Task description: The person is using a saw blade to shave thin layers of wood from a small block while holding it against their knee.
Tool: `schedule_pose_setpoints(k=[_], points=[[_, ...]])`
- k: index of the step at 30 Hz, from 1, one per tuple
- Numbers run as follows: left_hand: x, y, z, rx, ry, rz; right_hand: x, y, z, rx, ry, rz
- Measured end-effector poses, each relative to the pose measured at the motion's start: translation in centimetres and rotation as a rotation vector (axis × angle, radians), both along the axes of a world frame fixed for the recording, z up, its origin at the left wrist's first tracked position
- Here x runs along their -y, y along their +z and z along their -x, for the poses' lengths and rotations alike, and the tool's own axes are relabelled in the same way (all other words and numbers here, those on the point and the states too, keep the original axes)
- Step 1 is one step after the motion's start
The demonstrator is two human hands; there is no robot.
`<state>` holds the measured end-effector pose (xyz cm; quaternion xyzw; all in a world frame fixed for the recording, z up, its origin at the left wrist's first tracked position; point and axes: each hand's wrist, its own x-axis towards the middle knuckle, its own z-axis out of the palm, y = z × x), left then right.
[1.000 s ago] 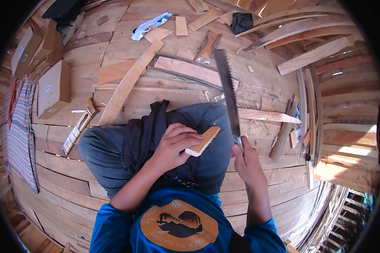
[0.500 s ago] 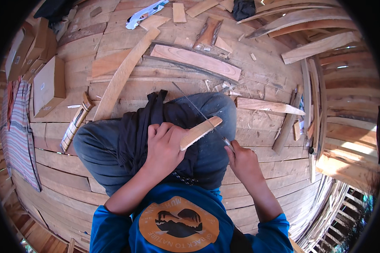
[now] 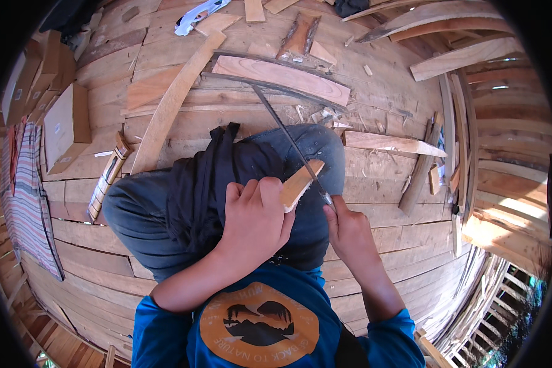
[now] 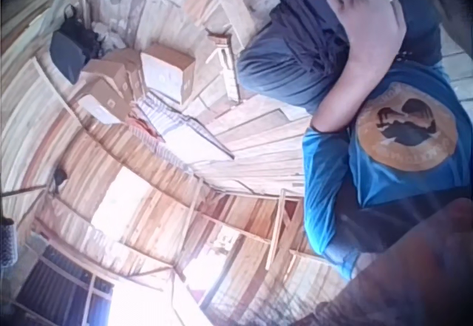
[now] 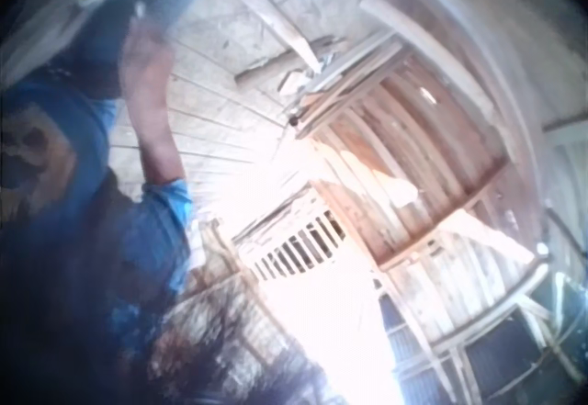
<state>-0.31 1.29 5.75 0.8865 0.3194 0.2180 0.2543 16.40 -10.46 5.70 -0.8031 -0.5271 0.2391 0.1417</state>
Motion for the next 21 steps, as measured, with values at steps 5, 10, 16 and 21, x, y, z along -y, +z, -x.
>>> schedule_pose_setpoints(k=[5,10,16,21], points=[[0.6,-0.2,0.1,-0.063,-0.006,0.032,0.7,-2.8,-0.9,0.025,-0.031,0.008],[0.5,-0.4,-0.4,-0.061,0.016,-0.014,0.0,-0.9,0.1,-0.011,-0.001,-0.016],[0.5,-0.4,0.1,-0.064,0.007,0.016,-0.7,-3.0,-2.5,0.053,-0.017,0.03],[0.8,-0.6,-0.6,-0.096,0.004,-0.009,-0.2,-2.1,-1.3,0.029,0.029,-0.025]])
